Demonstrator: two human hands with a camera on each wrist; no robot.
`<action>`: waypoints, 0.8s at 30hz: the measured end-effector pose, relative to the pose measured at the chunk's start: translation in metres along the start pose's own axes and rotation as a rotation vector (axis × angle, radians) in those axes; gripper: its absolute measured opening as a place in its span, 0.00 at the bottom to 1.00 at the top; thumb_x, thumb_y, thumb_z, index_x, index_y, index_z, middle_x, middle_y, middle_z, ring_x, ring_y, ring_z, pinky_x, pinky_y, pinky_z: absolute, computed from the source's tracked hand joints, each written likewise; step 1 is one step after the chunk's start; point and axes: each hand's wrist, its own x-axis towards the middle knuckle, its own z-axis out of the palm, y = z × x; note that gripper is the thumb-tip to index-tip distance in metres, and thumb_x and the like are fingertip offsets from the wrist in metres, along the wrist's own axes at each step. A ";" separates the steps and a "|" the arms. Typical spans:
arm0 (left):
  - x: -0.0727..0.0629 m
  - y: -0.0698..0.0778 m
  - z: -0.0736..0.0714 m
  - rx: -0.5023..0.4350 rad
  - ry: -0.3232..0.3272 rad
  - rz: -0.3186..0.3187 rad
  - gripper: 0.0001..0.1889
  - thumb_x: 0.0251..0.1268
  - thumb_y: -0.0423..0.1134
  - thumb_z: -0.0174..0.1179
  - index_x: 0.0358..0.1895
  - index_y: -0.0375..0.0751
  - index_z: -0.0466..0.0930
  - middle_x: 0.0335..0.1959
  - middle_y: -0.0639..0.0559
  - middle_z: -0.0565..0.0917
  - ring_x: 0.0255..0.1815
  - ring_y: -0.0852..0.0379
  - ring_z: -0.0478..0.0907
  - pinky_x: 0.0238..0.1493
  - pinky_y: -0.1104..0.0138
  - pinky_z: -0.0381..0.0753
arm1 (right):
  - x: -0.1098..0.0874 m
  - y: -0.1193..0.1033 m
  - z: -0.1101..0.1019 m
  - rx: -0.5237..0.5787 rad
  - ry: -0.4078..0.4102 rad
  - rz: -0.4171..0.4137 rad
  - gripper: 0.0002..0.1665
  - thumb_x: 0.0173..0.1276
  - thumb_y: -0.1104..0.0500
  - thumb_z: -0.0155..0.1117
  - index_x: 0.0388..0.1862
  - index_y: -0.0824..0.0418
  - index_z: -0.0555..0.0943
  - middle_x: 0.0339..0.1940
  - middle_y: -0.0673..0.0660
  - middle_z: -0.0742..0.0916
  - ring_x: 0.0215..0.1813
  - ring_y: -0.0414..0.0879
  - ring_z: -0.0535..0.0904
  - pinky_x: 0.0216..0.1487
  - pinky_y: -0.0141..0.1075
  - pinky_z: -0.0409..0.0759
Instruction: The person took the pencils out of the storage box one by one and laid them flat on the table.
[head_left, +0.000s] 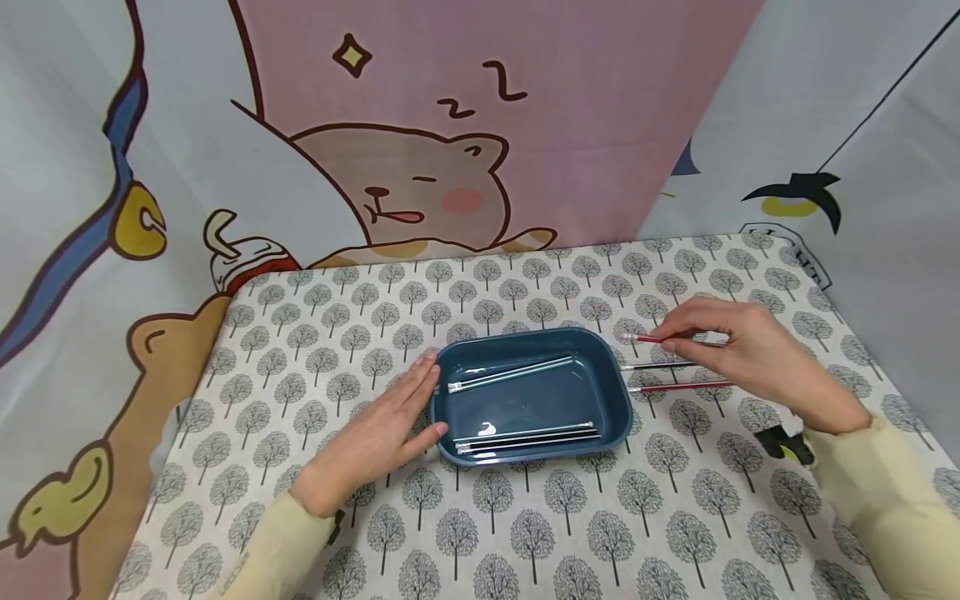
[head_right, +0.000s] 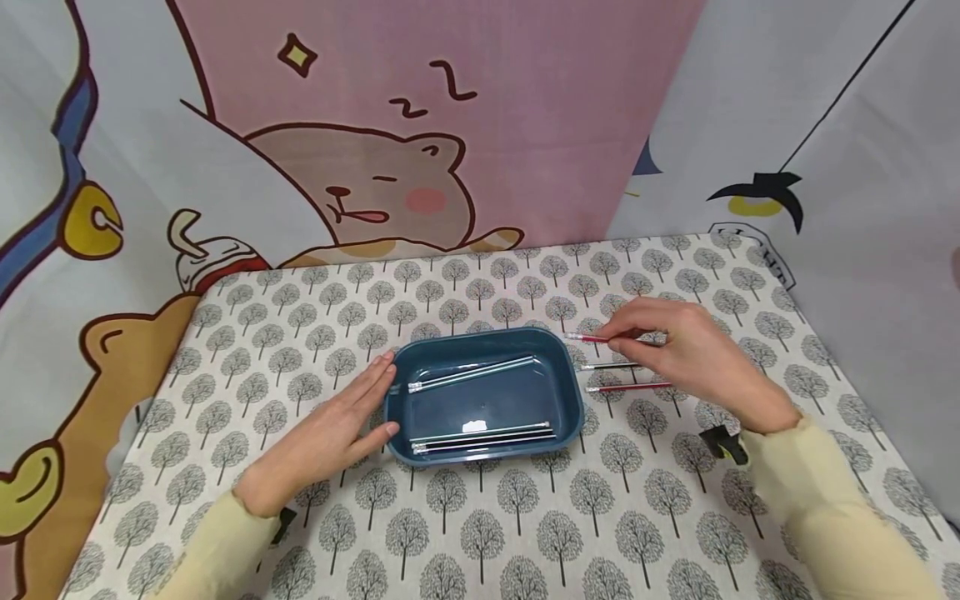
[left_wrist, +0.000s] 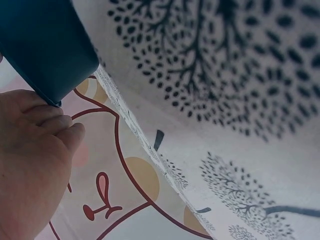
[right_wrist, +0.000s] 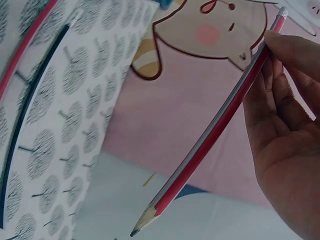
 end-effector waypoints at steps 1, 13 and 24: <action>0.000 0.000 0.000 -0.003 -0.001 -0.001 0.43 0.80 0.58 0.53 0.82 0.32 0.49 0.86 0.47 0.39 0.85 0.44 0.47 0.80 0.48 0.59 | -0.001 0.002 0.000 -0.006 0.002 0.008 0.26 0.59 0.74 0.77 0.46 0.43 0.91 0.45 0.38 0.88 0.46 0.30 0.81 0.43 0.18 0.77; 0.000 0.001 -0.001 -0.018 -0.016 -0.011 0.43 0.80 0.58 0.52 0.82 0.32 0.49 0.86 0.47 0.39 0.85 0.44 0.46 0.81 0.48 0.57 | -0.009 0.031 0.007 -0.034 -0.009 0.084 0.23 0.60 0.72 0.77 0.44 0.43 0.91 0.42 0.39 0.88 0.43 0.31 0.80 0.41 0.18 0.76; 0.001 -0.001 0.001 -0.017 0.021 0.011 0.39 0.84 0.58 0.43 0.82 0.31 0.51 0.86 0.45 0.43 0.84 0.42 0.49 0.79 0.47 0.60 | -0.009 0.056 0.019 -0.038 -0.076 0.185 0.20 0.64 0.69 0.76 0.44 0.42 0.91 0.44 0.41 0.89 0.42 0.35 0.80 0.38 0.22 0.77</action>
